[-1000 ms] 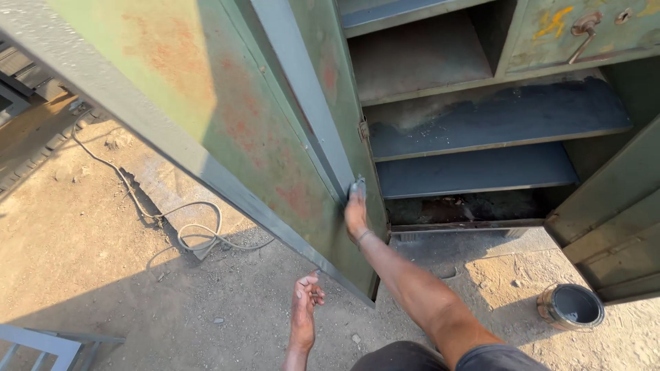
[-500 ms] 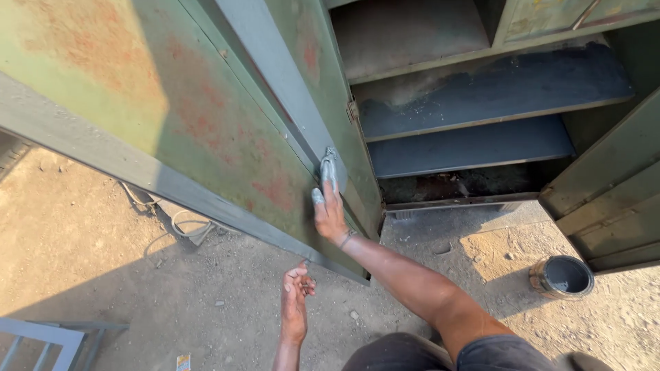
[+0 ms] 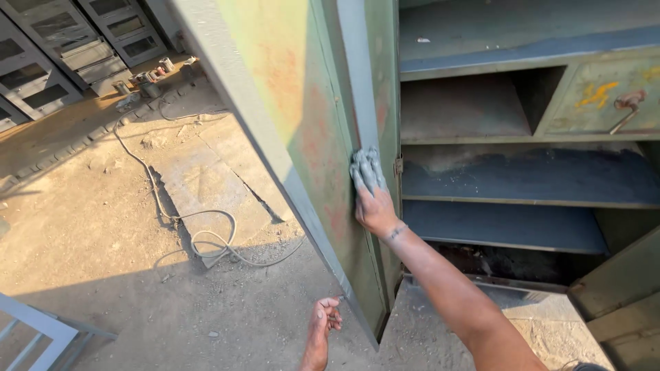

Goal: Painting a metal cabinet with a cloth soaked in paint.

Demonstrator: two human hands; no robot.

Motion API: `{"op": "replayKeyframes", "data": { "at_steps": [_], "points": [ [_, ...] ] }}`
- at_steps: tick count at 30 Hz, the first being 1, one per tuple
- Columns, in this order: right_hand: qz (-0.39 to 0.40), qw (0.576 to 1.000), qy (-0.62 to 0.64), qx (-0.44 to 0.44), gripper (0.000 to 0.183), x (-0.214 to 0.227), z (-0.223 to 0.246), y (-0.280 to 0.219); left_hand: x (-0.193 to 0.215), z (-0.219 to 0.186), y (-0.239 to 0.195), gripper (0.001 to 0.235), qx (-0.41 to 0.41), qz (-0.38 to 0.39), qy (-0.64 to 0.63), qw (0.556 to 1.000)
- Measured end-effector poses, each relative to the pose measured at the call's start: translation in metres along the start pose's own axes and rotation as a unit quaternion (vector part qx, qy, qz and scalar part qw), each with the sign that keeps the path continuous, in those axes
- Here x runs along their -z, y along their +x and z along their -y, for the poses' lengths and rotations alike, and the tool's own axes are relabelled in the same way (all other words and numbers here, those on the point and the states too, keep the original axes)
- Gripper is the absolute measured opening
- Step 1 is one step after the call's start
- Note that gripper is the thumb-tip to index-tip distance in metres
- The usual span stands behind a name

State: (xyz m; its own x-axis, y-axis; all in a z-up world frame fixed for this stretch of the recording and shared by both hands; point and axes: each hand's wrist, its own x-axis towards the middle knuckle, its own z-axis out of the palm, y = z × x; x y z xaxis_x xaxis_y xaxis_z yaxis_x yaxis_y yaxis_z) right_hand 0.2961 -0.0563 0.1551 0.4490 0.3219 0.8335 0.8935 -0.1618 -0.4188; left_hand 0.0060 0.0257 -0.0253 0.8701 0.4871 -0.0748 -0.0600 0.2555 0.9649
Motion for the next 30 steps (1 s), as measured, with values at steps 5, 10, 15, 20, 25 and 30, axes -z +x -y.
{"op": "replayKeyframes", "data": {
  "at_steps": [5,10,15,20,25,30],
  "points": [
    [0.017,0.980,-0.082,0.183,0.073,0.039,0.017,0.057,0.022,0.067,0.022,0.070,-0.038,0.041,-0.001,0.998],
    [-0.023,0.957,-0.157,0.243,0.060,0.097,0.059,0.222,-0.007,0.002,0.005,0.070,-0.023,0.009,0.009,1.000],
    [-0.006,0.955,-0.196,0.223,0.044,0.109,0.073,0.214,-0.013,-0.018,-0.007,0.071,-0.021,0.012,0.025,0.999],
    [0.119,0.959,-0.149,0.212,0.066,0.062,0.014,0.034,-0.009,-0.010,-0.005,0.065,-0.045,0.017,0.025,0.999],
    [0.190,0.980,-0.038,-0.050,0.058,0.045,0.014,-0.044,-0.011,-0.021,0.000,0.064,-0.029,-0.004,0.042,0.999],
    [-0.058,0.984,0.153,-0.069,0.048,0.039,0.053,-0.023,-0.018,-0.019,-0.005,0.063,-0.022,-0.004,0.033,0.999]
  ]
}}
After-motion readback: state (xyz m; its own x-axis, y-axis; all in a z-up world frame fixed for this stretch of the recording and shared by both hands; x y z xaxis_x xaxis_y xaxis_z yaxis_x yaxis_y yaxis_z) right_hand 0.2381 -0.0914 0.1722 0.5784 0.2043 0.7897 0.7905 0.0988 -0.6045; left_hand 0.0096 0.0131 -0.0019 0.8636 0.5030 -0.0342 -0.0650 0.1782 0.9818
